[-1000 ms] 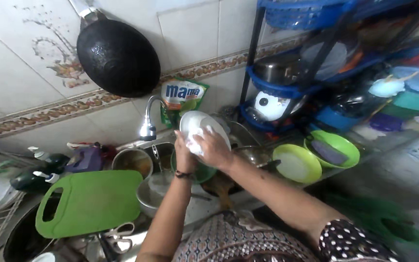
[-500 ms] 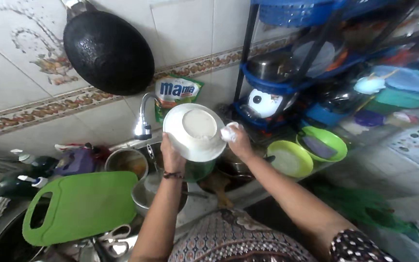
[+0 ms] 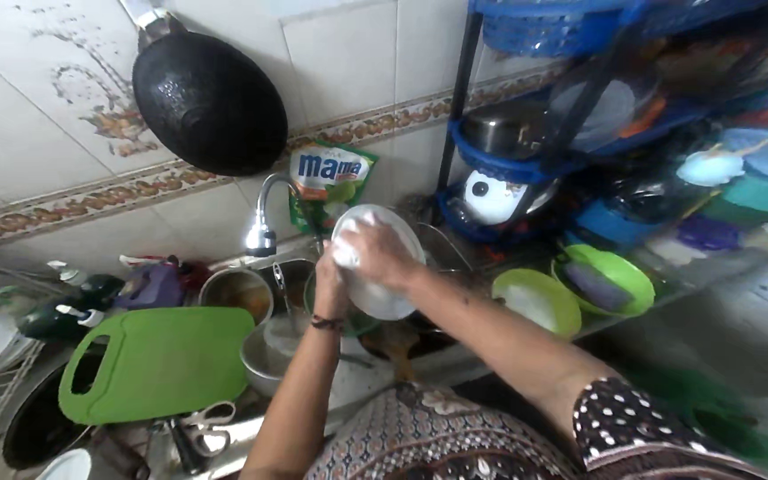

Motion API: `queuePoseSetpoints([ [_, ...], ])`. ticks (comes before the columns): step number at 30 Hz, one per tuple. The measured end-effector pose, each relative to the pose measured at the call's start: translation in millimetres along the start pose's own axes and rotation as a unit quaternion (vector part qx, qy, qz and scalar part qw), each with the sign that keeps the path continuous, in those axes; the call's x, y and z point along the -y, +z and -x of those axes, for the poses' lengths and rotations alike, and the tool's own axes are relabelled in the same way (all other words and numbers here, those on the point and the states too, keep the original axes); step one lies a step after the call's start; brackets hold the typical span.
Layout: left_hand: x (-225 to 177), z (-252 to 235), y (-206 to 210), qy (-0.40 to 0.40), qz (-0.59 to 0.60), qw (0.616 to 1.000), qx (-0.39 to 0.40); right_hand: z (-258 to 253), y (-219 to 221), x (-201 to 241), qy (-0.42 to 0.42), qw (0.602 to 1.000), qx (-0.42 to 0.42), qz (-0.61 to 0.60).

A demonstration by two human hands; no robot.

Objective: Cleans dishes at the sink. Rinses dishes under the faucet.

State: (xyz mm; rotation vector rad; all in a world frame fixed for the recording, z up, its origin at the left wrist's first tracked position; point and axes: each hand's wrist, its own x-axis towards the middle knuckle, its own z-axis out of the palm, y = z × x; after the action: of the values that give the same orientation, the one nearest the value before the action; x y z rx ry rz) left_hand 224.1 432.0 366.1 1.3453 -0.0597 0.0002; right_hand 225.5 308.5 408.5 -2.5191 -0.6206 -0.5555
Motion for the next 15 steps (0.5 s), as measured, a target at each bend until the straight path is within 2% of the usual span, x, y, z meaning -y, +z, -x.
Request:
queuePoseSetpoints([
  [2,-2.9,-4.2,-4.1,0.002,0.015,1.000,-0.021,26.7,15.4,0.3,-0.060,0.997,-0.056,-0.002],
  [4,-7.1,-6.1,-6.1,-0.019,0.023,0.998,-0.060,49.2,21.0,-14.0,-0.063,0.993,-0.095,-0.035],
  [6,-8.3,-4.3,-7.1,-0.027,0.048,0.995,-0.078,55.7,13.5,-32.1,0.015,0.995,-0.070,-0.073],
  [8,-7.9,-0.6,-6.4,-0.035,0.048,0.995,-0.084,43.4,7.8,-53.2,0.091,0.992,-0.066,-0.050],
  [11,-3.1,1.3,2.2,-0.038,0.044,0.996,-0.064,15.3,2.9,-56.0,0.125,0.988,-0.088,-0.004],
  [15,-7.2,-5.9,1.4,-0.027,0.047,0.993,-0.103,24.0,3.6,-24.8,0.022,0.998,-0.046,-0.037],
])
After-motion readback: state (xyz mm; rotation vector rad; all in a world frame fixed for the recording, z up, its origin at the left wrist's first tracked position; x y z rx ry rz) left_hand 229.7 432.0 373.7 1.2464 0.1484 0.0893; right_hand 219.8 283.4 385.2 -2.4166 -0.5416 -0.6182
